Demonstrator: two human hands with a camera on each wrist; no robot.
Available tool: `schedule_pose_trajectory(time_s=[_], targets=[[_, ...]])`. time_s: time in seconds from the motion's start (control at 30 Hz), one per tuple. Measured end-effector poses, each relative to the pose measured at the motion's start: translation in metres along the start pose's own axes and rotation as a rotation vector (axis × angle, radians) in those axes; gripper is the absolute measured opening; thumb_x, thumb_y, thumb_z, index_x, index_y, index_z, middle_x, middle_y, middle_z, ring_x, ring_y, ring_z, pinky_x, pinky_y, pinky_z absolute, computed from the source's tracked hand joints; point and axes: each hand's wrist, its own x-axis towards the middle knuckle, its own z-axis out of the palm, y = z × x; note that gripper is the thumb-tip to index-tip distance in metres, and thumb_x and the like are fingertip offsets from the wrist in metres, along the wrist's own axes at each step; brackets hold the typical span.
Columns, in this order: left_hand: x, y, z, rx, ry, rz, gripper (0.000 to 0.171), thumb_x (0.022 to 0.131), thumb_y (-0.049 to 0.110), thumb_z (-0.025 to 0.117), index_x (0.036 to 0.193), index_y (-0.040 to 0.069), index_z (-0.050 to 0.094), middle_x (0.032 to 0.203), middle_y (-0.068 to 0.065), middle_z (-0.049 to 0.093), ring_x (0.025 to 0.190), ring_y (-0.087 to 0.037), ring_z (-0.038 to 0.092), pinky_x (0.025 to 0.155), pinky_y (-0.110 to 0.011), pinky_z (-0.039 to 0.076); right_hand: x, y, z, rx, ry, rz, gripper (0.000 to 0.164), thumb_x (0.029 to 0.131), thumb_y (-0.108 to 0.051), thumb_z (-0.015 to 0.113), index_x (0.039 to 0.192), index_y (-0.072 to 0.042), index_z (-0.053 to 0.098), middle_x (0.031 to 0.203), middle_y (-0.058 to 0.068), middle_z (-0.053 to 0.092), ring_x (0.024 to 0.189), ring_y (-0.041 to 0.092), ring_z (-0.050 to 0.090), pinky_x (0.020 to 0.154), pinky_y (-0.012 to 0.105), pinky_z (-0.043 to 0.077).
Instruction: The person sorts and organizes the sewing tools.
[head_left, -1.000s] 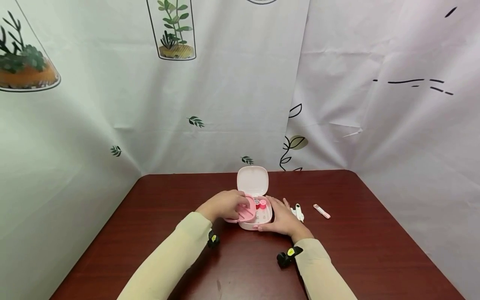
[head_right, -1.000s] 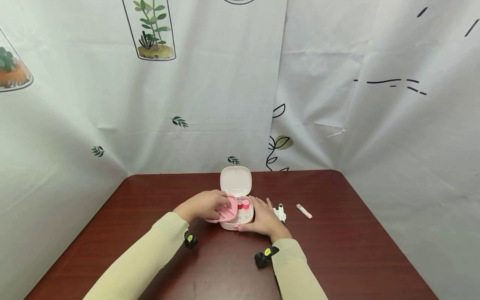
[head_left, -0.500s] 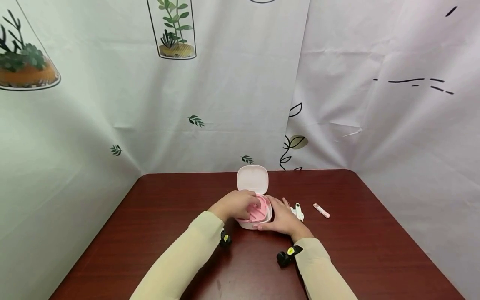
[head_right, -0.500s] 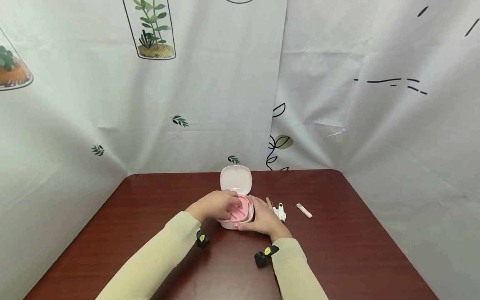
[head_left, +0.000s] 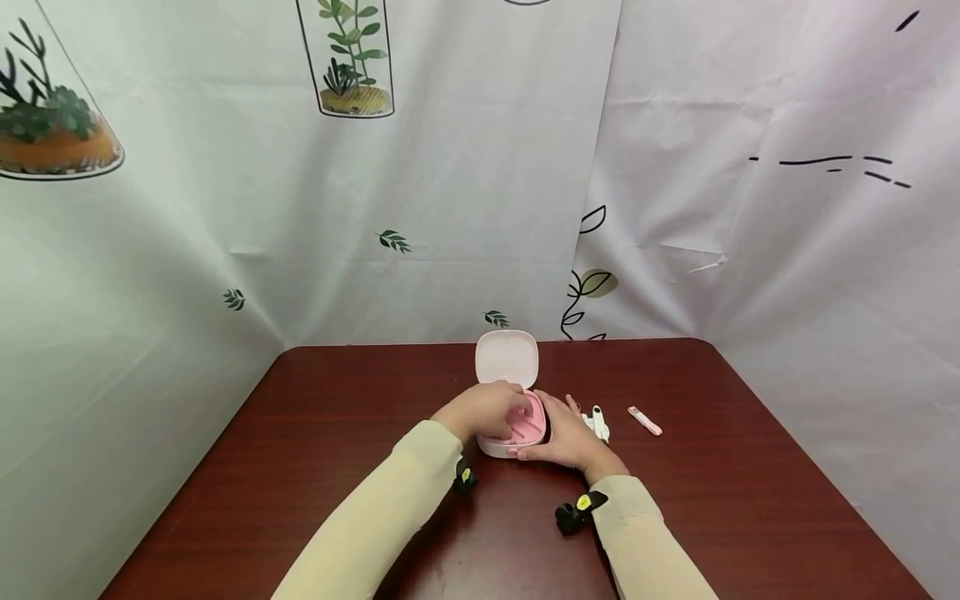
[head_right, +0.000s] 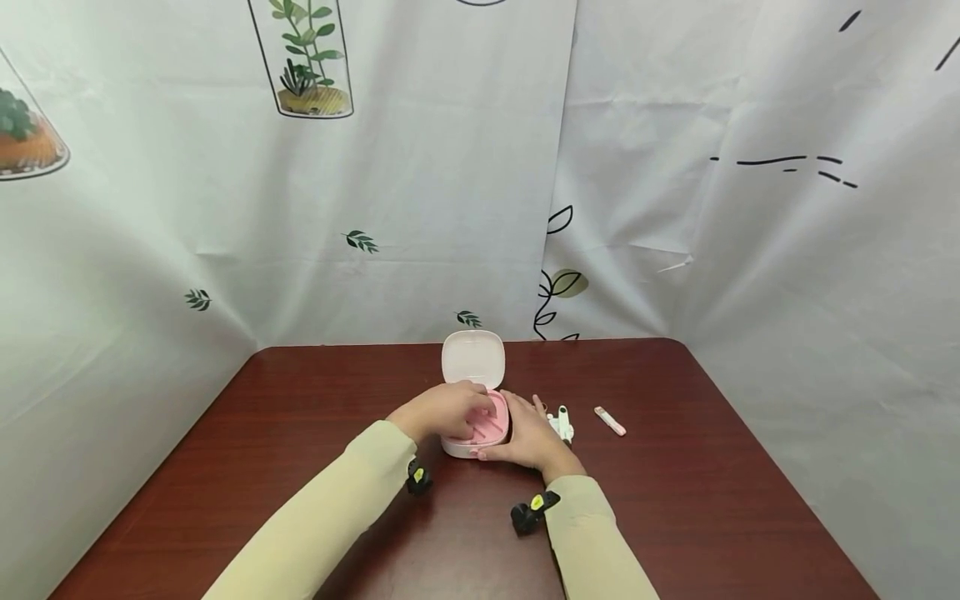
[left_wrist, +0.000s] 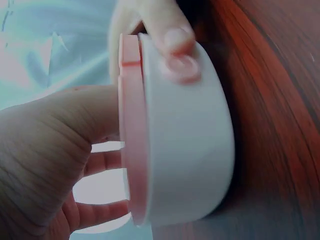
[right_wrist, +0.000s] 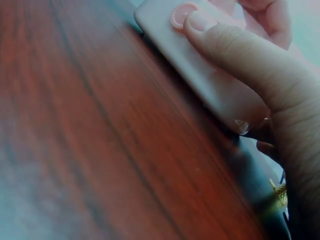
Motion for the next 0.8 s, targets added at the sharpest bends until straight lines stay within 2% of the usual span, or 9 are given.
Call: schedule_pose_trajectory(time_s=[0.17, 0.43, 0.6, 0.7, 0.8], targets=[[-0.002, 0.003, 0.003, 0.043, 0.004, -0.021, 0.032, 0.08, 0.013, 0.08, 0.109, 0.026, 0.074, 0.109, 0.006, 0.063, 0.095, -0.014, 0.058, 0.085, -0.029, 0.051, -0.001, 0.0, 0.0, -0.003, -0.002, -0.01, 0.11, 0.066, -0.061, 0.085, 0.151, -0.006, 0.042, 0.15, 0.01, 0.051, 0.14, 0.028, 0.045, 0.119, 0.065, 0.01], [-0.007, 0.0, 0.007, 0.055, 0.065, 0.011, 0.034, 0.082, 0.014, 0.078, 0.114, 0.024, 0.074, 0.113, 0.006, 0.064, 0.103, -0.013, 0.059, 0.09, -0.027, 0.05, -0.001, 0.0, -0.002, 0.001, -0.005, -0.004, 0.109, 0.067, -0.061, 0.085, 0.152, -0.008, 0.041, 0.151, 0.009, 0.049, 0.141, 0.027, 0.044, 0.12, 0.064, 0.009], [-0.013, -0.007, 0.01, -0.038, 0.1, -0.001, 0.044, 0.083, 0.013, 0.075, 0.127, 0.018, 0.07, 0.122, 0.003, 0.064, 0.105, -0.013, 0.058, 0.092, -0.027, 0.05, -0.001, 0.0, -0.002, 0.001, -0.012, 0.0, 0.111, 0.067, -0.06, 0.086, 0.153, -0.006, 0.04, 0.152, 0.01, 0.049, 0.141, 0.028, 0.044, 0.12, 0.063, 0.009], [-0.02, -0.012, 0.012, -0.127, 0.169, -0.033, 0.052, 0.084, 0.017, 0.073, 0.135, 0.015, 0.065, 0.13, 0.0, 0.061, 0.112, -0.016, 0.058, 0.099, -0.031, 0.049, -0.001, 0.0, -0.002, -0.004, -0.009, 0.003, 0.113, 0.067, -0.06, 0.086, 0.152, -0.003, 0.04, 0.151, 0.013, 0.049, 0.141, 0.03, 0.045, 0.12, 0.063, 0.01], [-0.03, -0.019, 0.016, -0.221, 0.252, -0.096, 0.059, 0.086, 0.027, 0.072, 0.142, 0.013, 0.058, 0.138, -0.004, 0.056, 0.123, -0.02, 0.054, 0.106, -0.038, 0.046, -0.001, 0.001, -0.001, -0.014, -0.005, 0.003, 0.112, 0.066, -0.062, 0.085, 0.152, -0.005, 0.041, 0.15, 0.012, 0.051, 0.14, 0.03, 0.046, 0.119, 0.064, 0.011]])
